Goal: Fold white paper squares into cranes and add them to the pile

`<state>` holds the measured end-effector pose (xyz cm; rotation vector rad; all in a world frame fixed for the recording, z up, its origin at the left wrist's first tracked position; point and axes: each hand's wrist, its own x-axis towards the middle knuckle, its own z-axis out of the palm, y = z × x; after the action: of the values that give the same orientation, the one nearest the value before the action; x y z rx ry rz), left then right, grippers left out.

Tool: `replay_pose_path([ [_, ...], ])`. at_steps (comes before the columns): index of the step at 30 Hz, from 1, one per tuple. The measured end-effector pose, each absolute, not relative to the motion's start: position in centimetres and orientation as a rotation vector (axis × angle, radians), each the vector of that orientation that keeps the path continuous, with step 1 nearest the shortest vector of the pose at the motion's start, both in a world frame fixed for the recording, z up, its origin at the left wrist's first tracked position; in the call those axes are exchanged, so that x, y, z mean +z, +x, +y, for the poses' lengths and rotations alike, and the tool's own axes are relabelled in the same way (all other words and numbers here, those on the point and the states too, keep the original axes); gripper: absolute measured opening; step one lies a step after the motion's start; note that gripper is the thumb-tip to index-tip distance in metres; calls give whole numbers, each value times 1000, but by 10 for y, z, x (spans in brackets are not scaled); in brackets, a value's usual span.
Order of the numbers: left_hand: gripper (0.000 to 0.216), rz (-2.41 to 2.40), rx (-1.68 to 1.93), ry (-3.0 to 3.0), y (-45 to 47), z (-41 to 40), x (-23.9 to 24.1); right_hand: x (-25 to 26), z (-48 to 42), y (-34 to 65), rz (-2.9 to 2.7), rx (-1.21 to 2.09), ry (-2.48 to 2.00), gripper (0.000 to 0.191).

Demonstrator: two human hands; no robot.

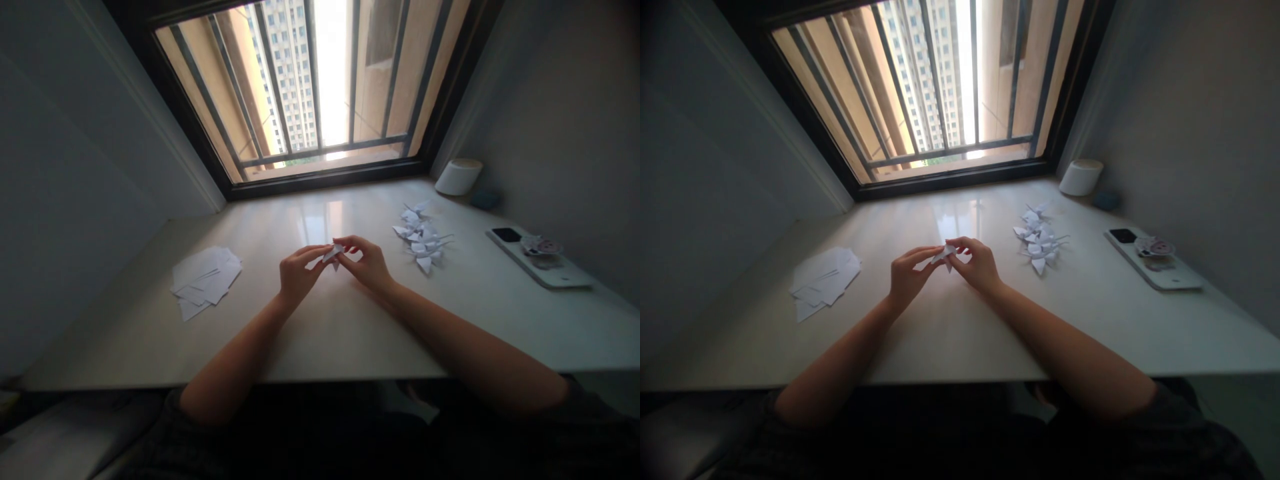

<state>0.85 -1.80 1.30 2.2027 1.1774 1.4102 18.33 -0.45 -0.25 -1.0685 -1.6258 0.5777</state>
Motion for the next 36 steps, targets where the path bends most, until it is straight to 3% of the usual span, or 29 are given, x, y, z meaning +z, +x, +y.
replay_pose_path([
  [25,28,1099,1398,2141,8,-19,14,-6,3,185,-1536,694,-1067,27],
  [36,20,1081,1494,2070,12,-22,17,-7,3,183,-1528,737,-1065,27],
])
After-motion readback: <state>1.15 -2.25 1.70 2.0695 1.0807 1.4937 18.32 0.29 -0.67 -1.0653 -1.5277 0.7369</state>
